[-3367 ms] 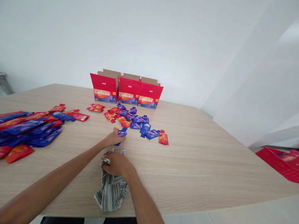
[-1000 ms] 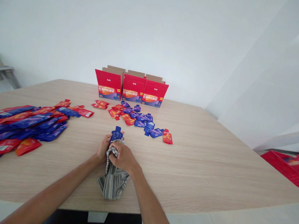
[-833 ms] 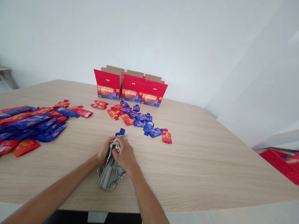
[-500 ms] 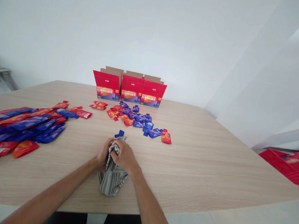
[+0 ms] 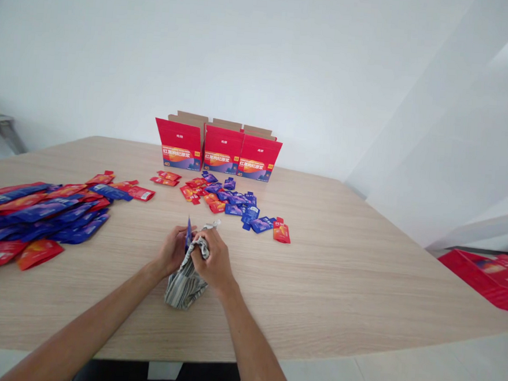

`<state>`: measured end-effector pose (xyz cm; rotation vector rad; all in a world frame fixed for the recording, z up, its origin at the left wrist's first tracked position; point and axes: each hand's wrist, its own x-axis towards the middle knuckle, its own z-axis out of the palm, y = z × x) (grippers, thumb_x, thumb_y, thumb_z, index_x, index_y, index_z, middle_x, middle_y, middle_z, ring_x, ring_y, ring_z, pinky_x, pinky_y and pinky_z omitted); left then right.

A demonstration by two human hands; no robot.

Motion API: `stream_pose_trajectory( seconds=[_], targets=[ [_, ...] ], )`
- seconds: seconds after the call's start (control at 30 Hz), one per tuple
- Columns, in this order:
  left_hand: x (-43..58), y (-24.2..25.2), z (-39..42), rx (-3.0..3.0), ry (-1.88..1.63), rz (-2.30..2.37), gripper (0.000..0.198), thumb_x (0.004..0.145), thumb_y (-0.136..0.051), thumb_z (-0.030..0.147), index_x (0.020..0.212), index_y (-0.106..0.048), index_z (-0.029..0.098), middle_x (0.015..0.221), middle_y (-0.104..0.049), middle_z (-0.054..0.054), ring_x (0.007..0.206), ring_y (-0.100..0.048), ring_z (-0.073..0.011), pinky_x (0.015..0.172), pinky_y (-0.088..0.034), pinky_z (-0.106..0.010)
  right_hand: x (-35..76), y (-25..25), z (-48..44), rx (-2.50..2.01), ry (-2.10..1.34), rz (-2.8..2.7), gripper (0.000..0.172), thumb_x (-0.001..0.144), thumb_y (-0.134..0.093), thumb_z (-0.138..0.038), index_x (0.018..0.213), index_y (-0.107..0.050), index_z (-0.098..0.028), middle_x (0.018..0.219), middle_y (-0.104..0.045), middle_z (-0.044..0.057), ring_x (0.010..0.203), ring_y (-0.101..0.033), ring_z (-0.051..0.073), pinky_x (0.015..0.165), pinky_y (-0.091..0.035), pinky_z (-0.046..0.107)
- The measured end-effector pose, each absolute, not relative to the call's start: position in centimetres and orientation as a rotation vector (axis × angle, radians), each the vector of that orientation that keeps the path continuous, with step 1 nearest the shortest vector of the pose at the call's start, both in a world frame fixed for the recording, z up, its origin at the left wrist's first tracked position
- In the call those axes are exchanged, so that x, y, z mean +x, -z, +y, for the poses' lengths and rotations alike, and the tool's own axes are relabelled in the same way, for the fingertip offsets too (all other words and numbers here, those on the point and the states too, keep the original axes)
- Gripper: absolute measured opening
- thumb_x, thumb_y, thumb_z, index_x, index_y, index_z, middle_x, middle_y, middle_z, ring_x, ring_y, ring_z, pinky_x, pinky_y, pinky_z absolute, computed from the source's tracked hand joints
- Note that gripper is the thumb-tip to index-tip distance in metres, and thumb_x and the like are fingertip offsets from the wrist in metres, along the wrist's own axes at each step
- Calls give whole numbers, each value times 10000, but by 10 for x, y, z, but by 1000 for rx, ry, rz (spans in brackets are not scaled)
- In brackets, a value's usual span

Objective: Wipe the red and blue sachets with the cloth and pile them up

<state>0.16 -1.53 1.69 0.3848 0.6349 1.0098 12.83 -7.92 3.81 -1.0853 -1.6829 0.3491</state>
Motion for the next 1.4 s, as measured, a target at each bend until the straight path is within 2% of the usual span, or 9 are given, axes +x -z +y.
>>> stream_pose_trajectory(
  seconds=[0.1,0.27,0.37,0.57,0.67,1.03,1.17,1.3,1.4],
  targets=[
    [2,-11,-11,435,-952,681,64,810,-632,200,769,-617,154,626,-621,-8,538,-588,-138,602,-516,-248,127,-38,-81,-1060,-359,-1734,85,831,-498,-171,879,-550,-219,869,-588,25,839,-571,175,805,-461,291],
    [-1,-10,-8,426,-1051,723,56,809,-669,147,797,-615,155,672,-657,-5,556,-606,-127,621,-523,-243,124,-39,-83,-1021,-410,-1880,135,809,-508,-130,886,-558,-229,888,-599,14,833,-578,170,778,-456,271],
    [1,-11,-12,477,-1081,674,89,815,-703,208,861,-648,154,703,-675,-7,578,-620,-129,643,-524,-245,122,-36,-81,-1075,-441,-1958,164,805,-521,-120,909,-569,-238,919,-610,11,838,-585,173,781,-459,272],
    [13,-9,-31,588,-944,660,236,775,-750,282,964,-717,145,817,-746,-55,818,-708,-233,781,-533,-302,125,-28,-72,-1236,-338,-1784,125,842,-516,-143,919,-562,-231,939,-611,34,890,-580,197,814,-447,298],
    [14,-9,-38,583,-805,662,278,813,-711,347,999,-728,142,860,-762,-79,871,-714,-265,811,-534,-337,129,-28,-69,-1260,-284,-1623,84,870,-502,-169,915,-550,-221,906,-599,41,865,-571,198,804,-438,303],
    [8,-6,-20,547,-1140,651,435,859,-638,467,1093,-708,106,964,-758,-108,867,-711,-212,835,-534,-296,121,-26,-77,-1109,-549,-2093,189,764,-565,-97,886,-566,-241,866,-613,-15,802,-584,170,738,-427,259],
    [10,-5,-24,665,-1123,653,473,809,-692,501,1080,-722,114,967,-761,-104,1002,-686,-264,925,-511,-338,123,-28,-75,-1182,-432,-1915,147,810,-535,-122,900,-562,-235,908,-613,8,842,-582,179,776,-434,271],
    [17,-2,-31,984,-1128,644,476,748,-748,515,1032,-750,134,1076,-753,-90,1202,-593,-305,1092,-403,-373,129,-33,-71,-1227,-307,-1639,74,869,-494,-170,898,-547,-214,913,-606,31,865,-572,183,802,-430,278],
    [18,2,-31,1053,-1193,650,559,741,-721,598,1068,-743,144,1127,-742,-87,1208,-589,-300,1117,-379,-393,132,-33,-70,-1241,-334,-1666,71,853,-497,-167,880,-548,-208,873,-596,19,816,-561,174,762,-421,270]
  ],
)
